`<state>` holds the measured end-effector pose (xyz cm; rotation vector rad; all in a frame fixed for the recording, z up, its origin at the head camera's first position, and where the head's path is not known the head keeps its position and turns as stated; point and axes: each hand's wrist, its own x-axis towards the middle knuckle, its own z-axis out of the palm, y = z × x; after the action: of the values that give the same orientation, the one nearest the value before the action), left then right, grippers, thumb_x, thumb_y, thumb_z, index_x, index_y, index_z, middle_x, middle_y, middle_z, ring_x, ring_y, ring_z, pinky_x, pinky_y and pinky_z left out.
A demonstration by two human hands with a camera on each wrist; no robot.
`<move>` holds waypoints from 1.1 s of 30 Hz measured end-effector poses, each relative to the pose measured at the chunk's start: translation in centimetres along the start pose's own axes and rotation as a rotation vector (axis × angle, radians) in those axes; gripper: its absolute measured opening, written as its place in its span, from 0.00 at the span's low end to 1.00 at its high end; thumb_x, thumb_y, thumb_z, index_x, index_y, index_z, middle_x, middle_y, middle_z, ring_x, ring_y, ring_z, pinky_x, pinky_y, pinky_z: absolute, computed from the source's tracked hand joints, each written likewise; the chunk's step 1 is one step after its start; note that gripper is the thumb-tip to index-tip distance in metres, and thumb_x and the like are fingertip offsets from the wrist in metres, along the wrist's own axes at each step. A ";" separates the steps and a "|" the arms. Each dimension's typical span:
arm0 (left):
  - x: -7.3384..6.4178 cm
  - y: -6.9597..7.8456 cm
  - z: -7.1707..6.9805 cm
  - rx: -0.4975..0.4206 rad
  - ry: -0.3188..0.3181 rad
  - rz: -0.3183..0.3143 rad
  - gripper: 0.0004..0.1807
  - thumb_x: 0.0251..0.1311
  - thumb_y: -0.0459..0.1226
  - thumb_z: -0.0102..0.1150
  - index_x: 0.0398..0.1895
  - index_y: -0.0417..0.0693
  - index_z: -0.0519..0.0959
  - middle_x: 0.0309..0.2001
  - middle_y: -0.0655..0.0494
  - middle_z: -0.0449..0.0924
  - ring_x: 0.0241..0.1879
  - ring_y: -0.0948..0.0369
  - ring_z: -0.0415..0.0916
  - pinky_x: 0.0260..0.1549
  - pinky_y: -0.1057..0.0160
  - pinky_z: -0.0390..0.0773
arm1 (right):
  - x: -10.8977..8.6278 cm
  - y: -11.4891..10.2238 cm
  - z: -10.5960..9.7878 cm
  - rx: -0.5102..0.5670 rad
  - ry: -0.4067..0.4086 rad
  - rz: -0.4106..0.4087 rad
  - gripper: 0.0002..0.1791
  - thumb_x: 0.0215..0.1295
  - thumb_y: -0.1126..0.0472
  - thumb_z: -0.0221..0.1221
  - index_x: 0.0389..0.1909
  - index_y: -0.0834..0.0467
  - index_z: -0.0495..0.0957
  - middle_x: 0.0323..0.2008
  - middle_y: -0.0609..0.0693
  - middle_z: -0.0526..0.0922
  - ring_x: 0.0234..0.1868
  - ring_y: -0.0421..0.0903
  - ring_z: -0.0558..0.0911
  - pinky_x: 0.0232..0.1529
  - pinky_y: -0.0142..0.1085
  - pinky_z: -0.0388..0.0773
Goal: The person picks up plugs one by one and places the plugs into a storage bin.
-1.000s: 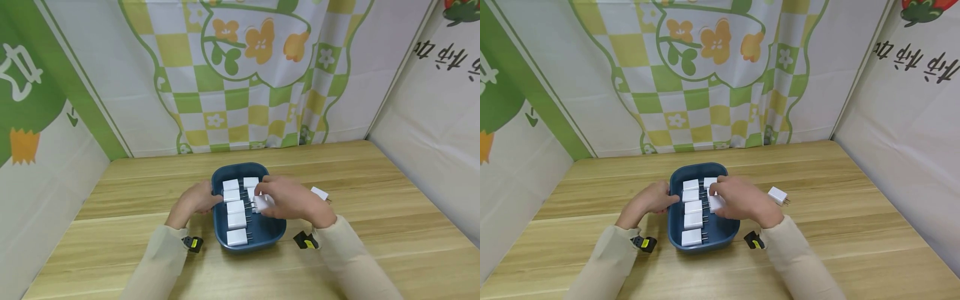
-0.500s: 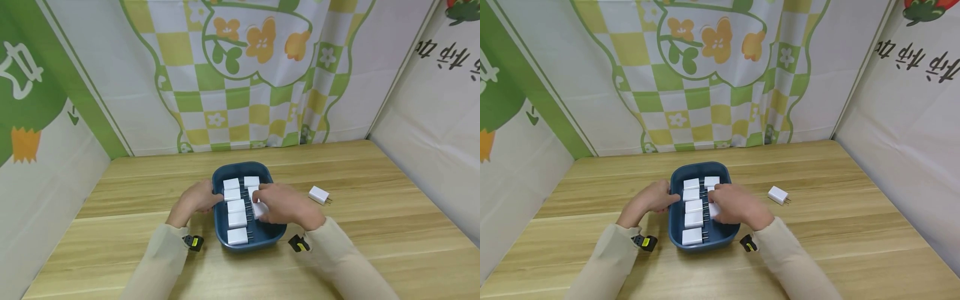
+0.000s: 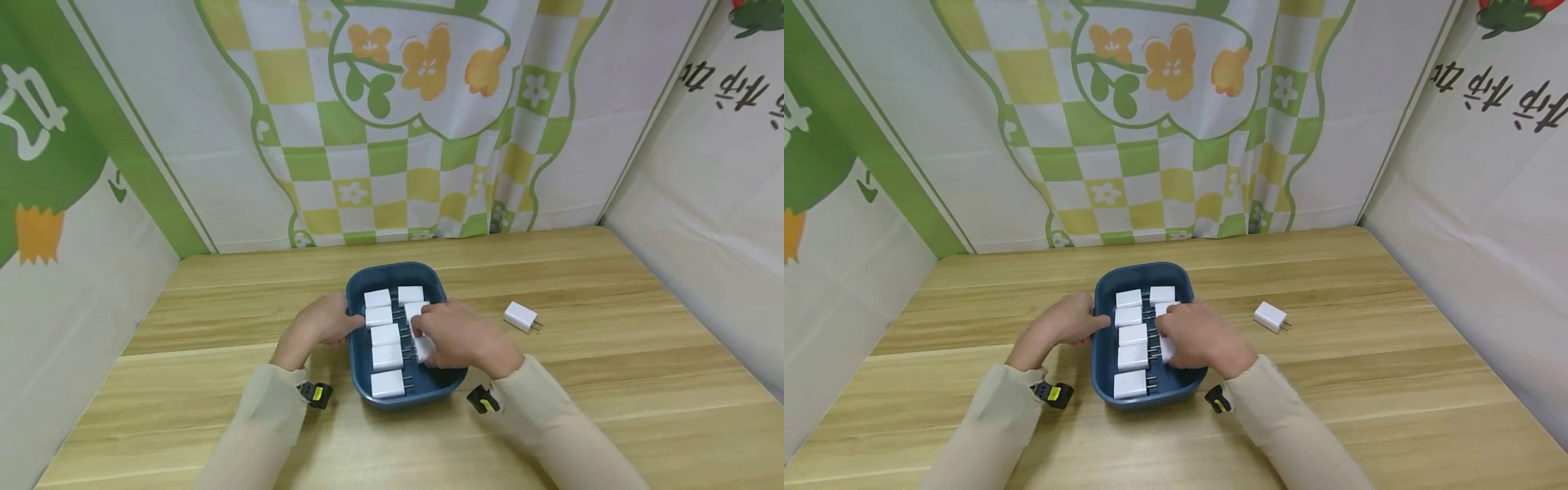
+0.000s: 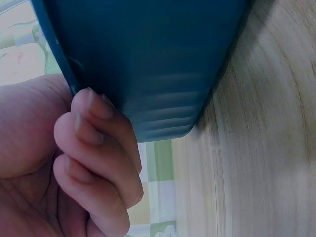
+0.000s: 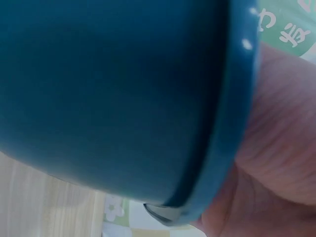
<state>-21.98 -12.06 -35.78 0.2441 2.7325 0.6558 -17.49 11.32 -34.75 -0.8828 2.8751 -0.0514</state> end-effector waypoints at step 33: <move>-0.1 0.0 0.0 0.005 0.005 0.000 0.21 0.68 0.44 0.60 0.17 0.43 0.78 0.13 0.53 0.77 0.12 0.62 0.66 0.15 0.67 0.61 | 0.7 -0.5 1.1 0.009 0.001 0.045 0.16 0.51 0.57 0.78 0.39 0.54 0.84 0.39 0.48 0.83 0.38 0.45 0.78 0.47 0.43 0.77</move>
<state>-21.84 -12.05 -35.75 0.2437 2.7397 0.6504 -17.62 10.52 -35.86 -0.8163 2.8920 -0.0598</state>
